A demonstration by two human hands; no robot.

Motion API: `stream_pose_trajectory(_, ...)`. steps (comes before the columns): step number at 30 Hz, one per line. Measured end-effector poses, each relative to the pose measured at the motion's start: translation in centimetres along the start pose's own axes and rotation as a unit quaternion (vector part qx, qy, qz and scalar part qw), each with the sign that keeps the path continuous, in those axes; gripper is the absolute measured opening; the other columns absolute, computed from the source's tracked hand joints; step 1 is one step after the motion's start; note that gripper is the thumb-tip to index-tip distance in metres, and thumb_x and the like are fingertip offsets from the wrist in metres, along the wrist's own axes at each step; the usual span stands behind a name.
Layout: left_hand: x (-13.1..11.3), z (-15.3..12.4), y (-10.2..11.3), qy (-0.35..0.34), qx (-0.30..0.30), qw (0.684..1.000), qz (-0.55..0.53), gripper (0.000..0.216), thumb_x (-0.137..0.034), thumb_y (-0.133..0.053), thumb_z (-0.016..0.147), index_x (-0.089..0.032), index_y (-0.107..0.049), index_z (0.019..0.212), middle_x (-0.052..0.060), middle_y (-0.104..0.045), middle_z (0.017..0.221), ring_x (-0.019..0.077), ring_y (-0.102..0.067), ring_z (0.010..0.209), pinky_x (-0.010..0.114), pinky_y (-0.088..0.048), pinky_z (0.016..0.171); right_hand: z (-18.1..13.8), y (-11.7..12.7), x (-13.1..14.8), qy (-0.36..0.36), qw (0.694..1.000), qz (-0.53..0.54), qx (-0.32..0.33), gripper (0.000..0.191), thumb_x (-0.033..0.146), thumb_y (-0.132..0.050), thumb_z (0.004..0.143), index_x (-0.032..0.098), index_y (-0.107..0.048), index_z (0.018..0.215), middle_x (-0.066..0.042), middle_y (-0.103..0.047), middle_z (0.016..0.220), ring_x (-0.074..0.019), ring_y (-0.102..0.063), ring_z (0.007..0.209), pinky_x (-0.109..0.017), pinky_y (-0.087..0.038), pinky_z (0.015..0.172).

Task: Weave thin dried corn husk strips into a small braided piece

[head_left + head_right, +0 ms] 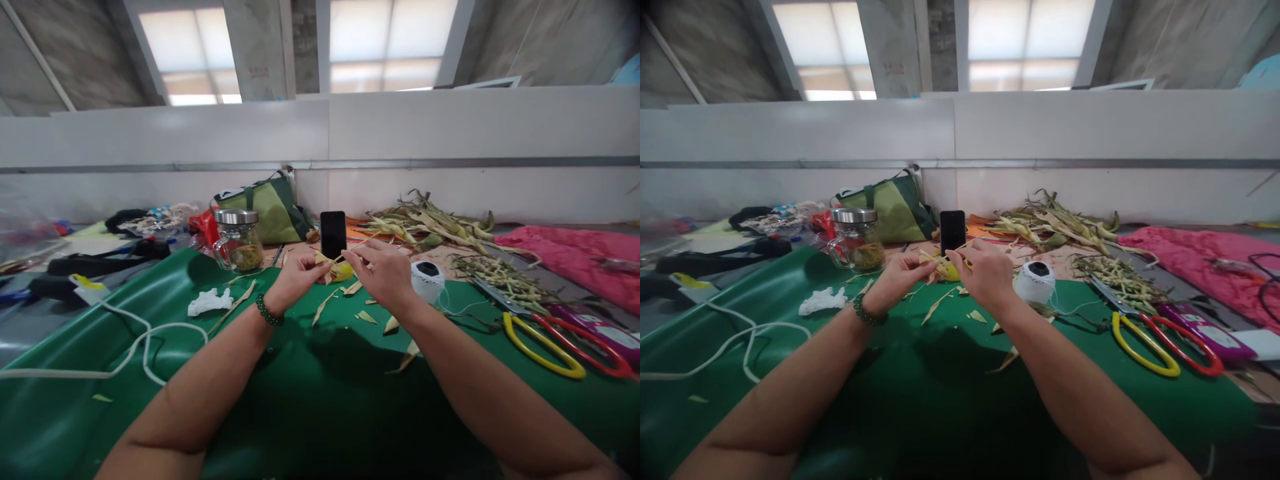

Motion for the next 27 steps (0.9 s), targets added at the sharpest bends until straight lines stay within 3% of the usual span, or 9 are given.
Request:
stream_pose_trajectory(3,0.0,0.0,-0.2,0.003,0.004,1.000,0.009,0.034,-0.042,-0.067,0.073,-0.013,-0.063,0.054,0.003,-0.061,0.056,0.0112,-0.052,0.055,0.023,-0.044,0.056,0.2,-0.8,-0.9,-0.023,0.999,0.030,0.028,0.036,0.041,-0.053,0.089,0.020,-0.073,0.067,-0.005,-0.063,0.065,-0.0155,-0.058,0.065,-0.026,-0.039,0.058)
stream_pose_trajectory(7,0.2,-0.1,-1.0,0.072,0.049,0.995,-0.042,0.024,-0.034,-0.070,0.067,-0.013,-0.065,0.057,0.001,-0.062,0.054,0.0101,-0.054,0.054,0.023,-0.045,0.057,0.1,-0.8,-0.4,-0.019,0.973,0.231,-0.013,0.020,0.035,-0.059,0.085,0.021,-0.074,0.085,-0.005,-0.069,0.081,-0.0166,-0.062,0.073,-0.028,-0.047,0.065)
stream_pose_trajectory(10,0.2,-0.2,-1.0,0.119,0.043,0.988,-0.090,0.017,-0.029,-0.071,0.062,-0.013,-0.066,0.061,-0.001,-0.061,0.054,0.0090,-0.054,0.053,0.022,-0.046,0.057,-0.2,-0.9,0.8,-0.015,0.942,0.331,0.051,0.021,0.035,-0.057,0.086,0.020,-0.072,0.083,-0.003,-0.068,0.075,-0.0148,-0.060,0.066,-0.027,-0.048,0.061)
stream_pose_trajectory(15,0.2,-0.2,-0.5,0.144,0.008,0.982,-0.124,0.013,-0.025,-0.070,0.061,-0.013,-0.065,0.058,-0.002,-0.059,0.052,0.0082,-0.053,0.051,0.021,-0.046,0.056,-0.2,-0.5,1.8,0.045,0.944,0.298,0.134,0.022,0.030,-0.058,0.083,0.018,-0.067,0.068,-0.006,-0.059,0.086,-0.0145,-0.055,0.075,-0.026,-0.046,0.063)
stream_pose_trajectory(20,0.7,-0.3,-0.9,0.152,0.036,0.981,-0.114,0.008,-0.020,-0.068,0.060,-0.012,-0.066,0.057,-0.001,-0.062,0.053,0.0091,-0.056,0.051,0.022,-0.048,0.058,0.0,-1.1,1.1,0.049,0.928,0.282,0.239,0.020,0.021,-0.057,0.079,0.016,-0.065,0.062,-0.003,-0.049,0.077,-0.0120,-0.049,0.070,-0.022,-0.038,0.056)
stream_pose_trajectory(27,1.3,-0.5,-1.5,0.187,0.037,0.969,-0.155,0.014,-0.023,-0.073,0.058,-0.012,-0.068,0.065,0.000,-0.066,0.055,0.0103,-0.060,0.051,0.024,-0.050,0.057,0.0,-1.5,0.5,0.024,0.911,0.311,0.271,0.017,0.012,-0.055,0.070,0.014,-0.059,0.054,-0.001,-0.050,0.074,-0.0095,-0.048,0.065,-0.022,-0.035,0.056)
Point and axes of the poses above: each hand's wrist, its own z-axis towards the middle knuckle, its own y-axis out of the back of the hand, x = y × z, the point moved 5 cm from there along z, towards the middle knuckle
